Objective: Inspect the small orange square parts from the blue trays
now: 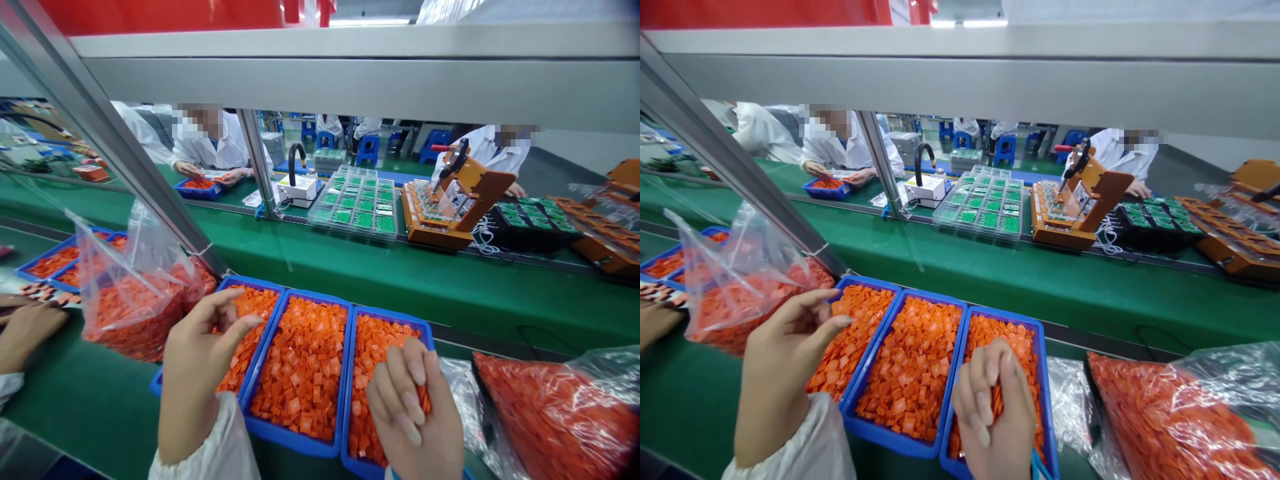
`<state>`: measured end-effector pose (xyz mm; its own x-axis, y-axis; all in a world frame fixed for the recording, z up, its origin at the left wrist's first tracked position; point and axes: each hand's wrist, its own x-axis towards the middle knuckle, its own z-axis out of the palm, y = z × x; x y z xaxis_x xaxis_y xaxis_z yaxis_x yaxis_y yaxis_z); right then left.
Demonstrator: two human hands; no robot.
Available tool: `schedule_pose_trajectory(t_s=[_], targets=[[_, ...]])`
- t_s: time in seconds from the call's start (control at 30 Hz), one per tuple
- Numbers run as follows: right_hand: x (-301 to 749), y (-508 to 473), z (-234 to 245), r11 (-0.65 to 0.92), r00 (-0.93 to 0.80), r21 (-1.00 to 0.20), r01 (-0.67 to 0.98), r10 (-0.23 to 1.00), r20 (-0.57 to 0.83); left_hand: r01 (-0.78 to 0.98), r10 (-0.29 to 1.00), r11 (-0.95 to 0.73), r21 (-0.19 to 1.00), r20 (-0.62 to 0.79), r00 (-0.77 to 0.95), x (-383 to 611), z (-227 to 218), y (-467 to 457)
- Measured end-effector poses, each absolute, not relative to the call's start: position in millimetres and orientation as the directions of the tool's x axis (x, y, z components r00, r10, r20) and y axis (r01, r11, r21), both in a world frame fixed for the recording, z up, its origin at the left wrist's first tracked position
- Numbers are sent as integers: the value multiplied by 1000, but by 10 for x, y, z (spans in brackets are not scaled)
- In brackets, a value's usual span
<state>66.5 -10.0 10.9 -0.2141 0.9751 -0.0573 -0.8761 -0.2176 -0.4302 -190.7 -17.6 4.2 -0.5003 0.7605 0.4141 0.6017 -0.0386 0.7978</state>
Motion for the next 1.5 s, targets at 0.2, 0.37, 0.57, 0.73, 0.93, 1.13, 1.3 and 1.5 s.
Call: schedule_pose_trajectory(t_s=[0.2,0.37,0.57,0.73,0.93,1.13,1.3,1.5], targets=[[722,42,29,-294,-285,-16,-956,939,-194,701,814,-208,682,518,-263,-1659,156,-156],[739,91,-47,-280,-285,53,-958,929,-235,532,746,-663,526,520,416,-1056,180,-101],[743,109,-11,-242,-229,-8,-970,930,-289,614,726,-687,388,410,553,-771,40,-56],[689,116,33,-226,-220,20,-974,917,-332,637,757,-650,415,433,490,-803,5,-23],[692,109,20,-274,-273,35,-961,920,-282,565,721,-683,463,551,421,-763,41,0],[782,95,-60,-314,-349,198,-929,921,-174,349,759,-649,676,608,234,-802,81,-71],[776,65,-44,-318,-345,190,-929,930,-128,273,761,-646,713,630,155,-826,96,-78],[765,32,20,-466,-471,95,-880,882,-32,232,731,-677,699,674,106,-802,135,-66]])
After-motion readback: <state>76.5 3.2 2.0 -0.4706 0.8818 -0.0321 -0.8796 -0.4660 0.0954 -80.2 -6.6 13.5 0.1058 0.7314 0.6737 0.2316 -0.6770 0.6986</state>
